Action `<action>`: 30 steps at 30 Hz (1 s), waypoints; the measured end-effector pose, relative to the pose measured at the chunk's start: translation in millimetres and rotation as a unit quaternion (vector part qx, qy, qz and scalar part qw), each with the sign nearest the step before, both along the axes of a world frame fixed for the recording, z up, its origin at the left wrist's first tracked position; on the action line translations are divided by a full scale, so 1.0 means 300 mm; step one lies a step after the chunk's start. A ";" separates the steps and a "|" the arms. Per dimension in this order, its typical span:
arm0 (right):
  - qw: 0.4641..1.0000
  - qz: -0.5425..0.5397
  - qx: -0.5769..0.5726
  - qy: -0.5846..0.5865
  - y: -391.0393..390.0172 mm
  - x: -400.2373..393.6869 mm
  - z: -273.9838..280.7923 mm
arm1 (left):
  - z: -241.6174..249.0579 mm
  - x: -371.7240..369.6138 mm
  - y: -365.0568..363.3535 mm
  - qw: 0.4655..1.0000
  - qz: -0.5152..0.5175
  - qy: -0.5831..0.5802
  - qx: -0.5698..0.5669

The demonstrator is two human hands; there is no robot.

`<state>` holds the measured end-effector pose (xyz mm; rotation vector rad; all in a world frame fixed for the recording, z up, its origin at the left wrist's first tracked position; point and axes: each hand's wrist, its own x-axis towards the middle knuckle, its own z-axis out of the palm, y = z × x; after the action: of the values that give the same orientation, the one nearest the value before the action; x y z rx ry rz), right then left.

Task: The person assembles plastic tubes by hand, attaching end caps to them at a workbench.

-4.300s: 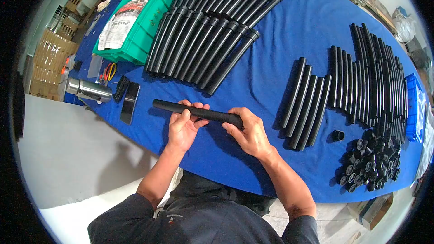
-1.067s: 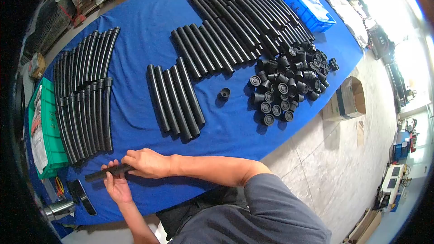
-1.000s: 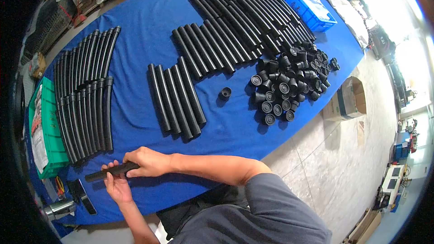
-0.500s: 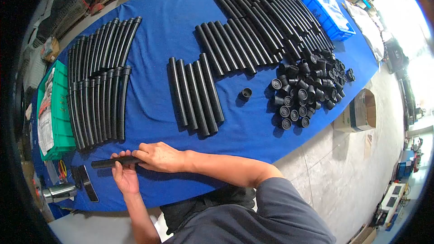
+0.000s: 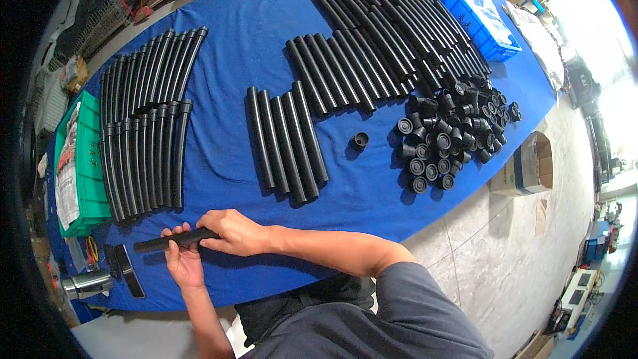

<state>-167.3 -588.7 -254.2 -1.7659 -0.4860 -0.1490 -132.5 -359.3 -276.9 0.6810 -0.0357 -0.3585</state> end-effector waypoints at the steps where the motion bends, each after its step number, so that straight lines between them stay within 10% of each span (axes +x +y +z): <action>1: 1.000 -0.013 0.002 -0.012 0.006 -0.001 -0.001 | 0.002 0.001 -0.002 1.000 0.005 0.001 0.004; 16: 0.993 -0.023 -0.100 -0.057 0.007 -0.015 -0.001 | 0.001 0.007 0.006 1.000 -0.020 0.004 -0.004; 19: 0.992 0.059 -0.032 0.107 -0.016 0.024 -0.037 | -0.004 0.002 0.001 1.000 -0.003 -0.012 0.019; 30: 0.989 -0.049 -0.124 -0.062 0.009 0.002 0.023 | 0.021 -0.008 -0.029 0.999 0.012 0.048 -0.015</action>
<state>-166.6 -586.1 -247.4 -2.0339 -0.5237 -0.2788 -134.8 -367.9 -270.5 0.6334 0.0581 -0.3669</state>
